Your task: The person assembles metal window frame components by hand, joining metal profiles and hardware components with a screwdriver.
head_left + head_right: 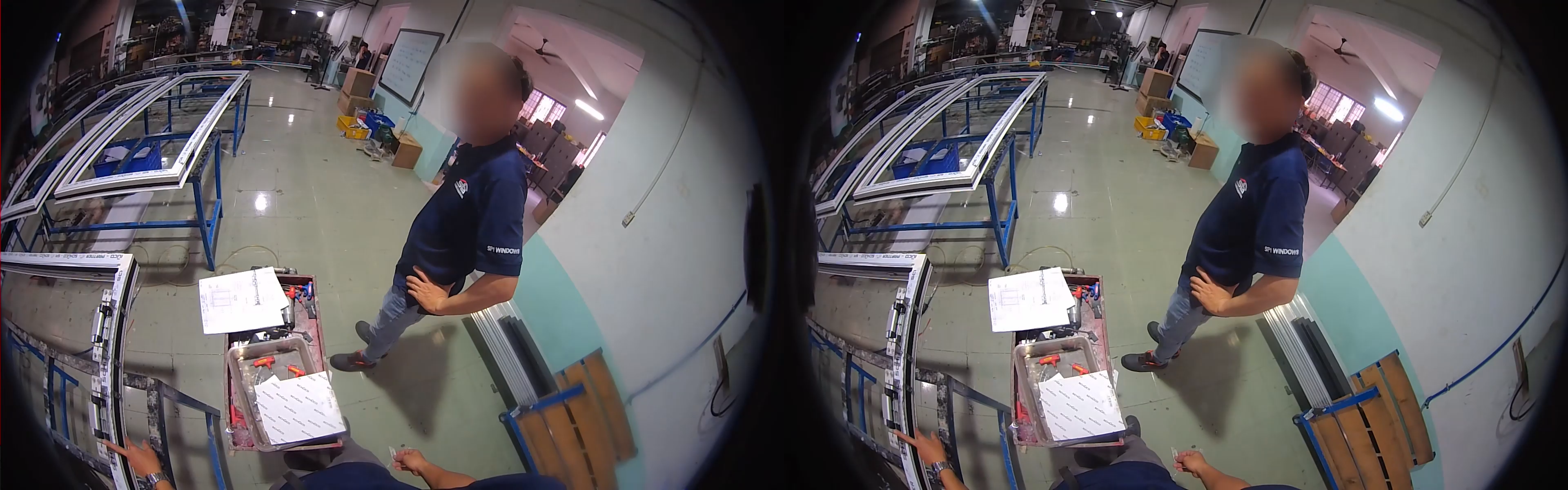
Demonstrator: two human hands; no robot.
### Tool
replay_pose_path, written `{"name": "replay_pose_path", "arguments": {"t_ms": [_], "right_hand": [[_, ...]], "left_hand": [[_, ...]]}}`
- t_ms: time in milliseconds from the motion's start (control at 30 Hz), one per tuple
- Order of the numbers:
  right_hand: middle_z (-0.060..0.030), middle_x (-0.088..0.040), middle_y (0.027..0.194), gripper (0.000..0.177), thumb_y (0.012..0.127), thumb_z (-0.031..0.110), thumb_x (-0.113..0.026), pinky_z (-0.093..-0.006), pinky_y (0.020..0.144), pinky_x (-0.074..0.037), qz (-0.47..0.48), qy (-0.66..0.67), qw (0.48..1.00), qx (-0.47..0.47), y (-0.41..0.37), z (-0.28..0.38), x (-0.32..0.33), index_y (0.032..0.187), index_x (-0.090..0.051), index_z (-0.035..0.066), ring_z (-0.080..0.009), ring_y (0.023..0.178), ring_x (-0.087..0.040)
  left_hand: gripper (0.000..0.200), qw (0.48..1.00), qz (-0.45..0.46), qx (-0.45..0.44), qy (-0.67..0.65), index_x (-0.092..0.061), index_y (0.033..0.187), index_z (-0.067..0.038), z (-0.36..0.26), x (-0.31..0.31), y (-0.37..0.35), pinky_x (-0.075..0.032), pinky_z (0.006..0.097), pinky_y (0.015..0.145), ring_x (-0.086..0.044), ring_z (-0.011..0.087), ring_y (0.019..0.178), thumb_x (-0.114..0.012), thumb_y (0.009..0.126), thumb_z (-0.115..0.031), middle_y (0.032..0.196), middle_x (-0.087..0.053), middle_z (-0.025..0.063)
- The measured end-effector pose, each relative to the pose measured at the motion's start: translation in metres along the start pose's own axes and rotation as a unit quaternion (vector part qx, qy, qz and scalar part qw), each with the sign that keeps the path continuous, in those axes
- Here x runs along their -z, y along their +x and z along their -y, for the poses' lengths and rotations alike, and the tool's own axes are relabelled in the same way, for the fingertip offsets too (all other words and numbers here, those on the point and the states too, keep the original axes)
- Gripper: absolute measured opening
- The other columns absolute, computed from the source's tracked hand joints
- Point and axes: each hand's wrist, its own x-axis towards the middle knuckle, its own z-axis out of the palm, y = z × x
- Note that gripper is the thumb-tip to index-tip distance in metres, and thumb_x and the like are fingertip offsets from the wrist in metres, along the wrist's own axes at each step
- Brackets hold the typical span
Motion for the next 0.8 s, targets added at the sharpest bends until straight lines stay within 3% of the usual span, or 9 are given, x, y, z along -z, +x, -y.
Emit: {"name": "replay_pose_path", "arguments": {"t_ms": [67,167,267,367,467,567,667,800], "right_hand": [[-0.0068,-0.069,0.090,0.012,0.093,0.008,-0.068,-0.0338,0.070,-0.061,-0.001,0.001,1.000,0.003,0.005,-0.002,0.001,0.104,-0.064,0.004,-0.0196,0.079,-0.071],[-0.0069,-0.069,0.090,0.013,0.092,0.007,-0.068,-0.0342,0.069,-0.061,0.003,0.004,1.000,0.002,0.005,0.000,0.001,0.104,-0.064,0.004,-0.0200,0.079,-0.071],[-0.0071,-0.069,0.090,0.013,0.092,0.006,-0.068,-0.0346,0.069,-0.061,0.005,0.006,1.000,0.000,0.003,0.001,0.001,0.104,-0.064,0.003,-0.0202,0.078,-0.071],[-0.0074,-0.069,0.089,0.013,0.092,0.006,-0.068,-0.0348,0.069,-0.061,0.001,0.004,1.000,-0.002,0.003,0.002,0.001,0.103,-0.064,0.003,-0.0201,0.078,-0.071],[-0.0074,-0.069,0.089,0.012,0.092,0.006,-0.068,-0.0347,0.069,-0.061,0.004,0.006,1.000,-0.002,0.002,0.002,0.000,0.102,-0.063,0.003,-0.0198,0.078,-0.071],[-0.0072,-0.069,0.088,0.012,0.092,0.006,-0.068,-0.0344,0.069,-0.061,0.004,0.001,1.000,-0.004,-0.003,0.005,-0.003,0.102,-0.063,0.003,-0.0198,0.078,-0.071],[-0.0069,-0.069,0.089,0.012,0.092,0.006,-0.068,-0.0341,0.070,-0.061,0.009,-0.001,1.000,-0.007,-0.002,0.006,-0.003,0.103,-0.063,0.003,-0.0198,0.079,-0.071],[-0.0066,-0.069,0.091,0.013,0.091,0.006,-0.069,-0.0340,0.071,-0.061,0.010,-0.005,1.000,-0.007,0.003,0.004,-0.003,0.103,-0.063,0.004,-0.0197,0.080,-0.071]], "left_hand": [[0.063,0.999,-0.021,-0.027,0.021,-0.059,0.130,-0.002,0.018,-0.032,0.014,-0.061,0.0493,0.070,-0.070,0.0451,0.082,-0.069,0.085,-0.045,0.147,-0.009,0.0509],[0.061,0.999,-0.052,-0.001,0.005,-0.060,0.126,0.000,0.026,-0.049,0.018,-0.060,0.0498,0.074,-0.069,0.0463,0.079,-0.067,0.086,-0.047,0.147,-0.009,0.0506],[0.059,0.996,-0.077,-0.014,0.049,-0.062,0.122,0.000,0.015,-0.032,0.007,-0.060,0.0499,0.073,-0.069,0.0458,0.078,-0.066,0.086,-0.047,0.146,-0.012,0.0514],[0.057,0.991,-0.113,-0.036,0.059,-0.064,0.119,-0.001,0.031,-0.060,0.018,-0.059,0.0509,0.072,-0.069,0.0459,0.077,-0.066,0.085,-0.047,0.146,-0.007,0.0518],[0.063,0.992,-0.101,-0.032,0.066,-0.061,0.120,0.004,0.011,-0.026,0.002,-0.059,0.0485,0.074,-0.070,0.0428,0.074,-0.066,0.085,-0.048,0.136,-0.037,0.0476],[0.070,0.988,-0.113,-0.066,0.078,-0.056,0.120,0.011,0.024,-0.047,0.011,-0.059,0.0451,0.080,-0.070,0.0393,0.072,-0.068,0.085,-0.048,0.104,-0.065,0.0341],[0.074,0.991,-0.107,-0.053,0.061,-0.053,0.120,0.016,0.012,-0.028,0.003,-0.058,0.0418,0.085,-0.071,0.0370,0.070,-0.070,0.085,-0.047,0.076,-0.068,0.0223],[0.070,0.990,-0.120,-0.045,0.057,-0.056,0.120,0.013,0.015,-0.037,0.007,-0.058,0.0421,0.083,-0.070,0.0381,0.068,-0.071,0.084,-0.046,0.088,-0.068,0.0269]]}}
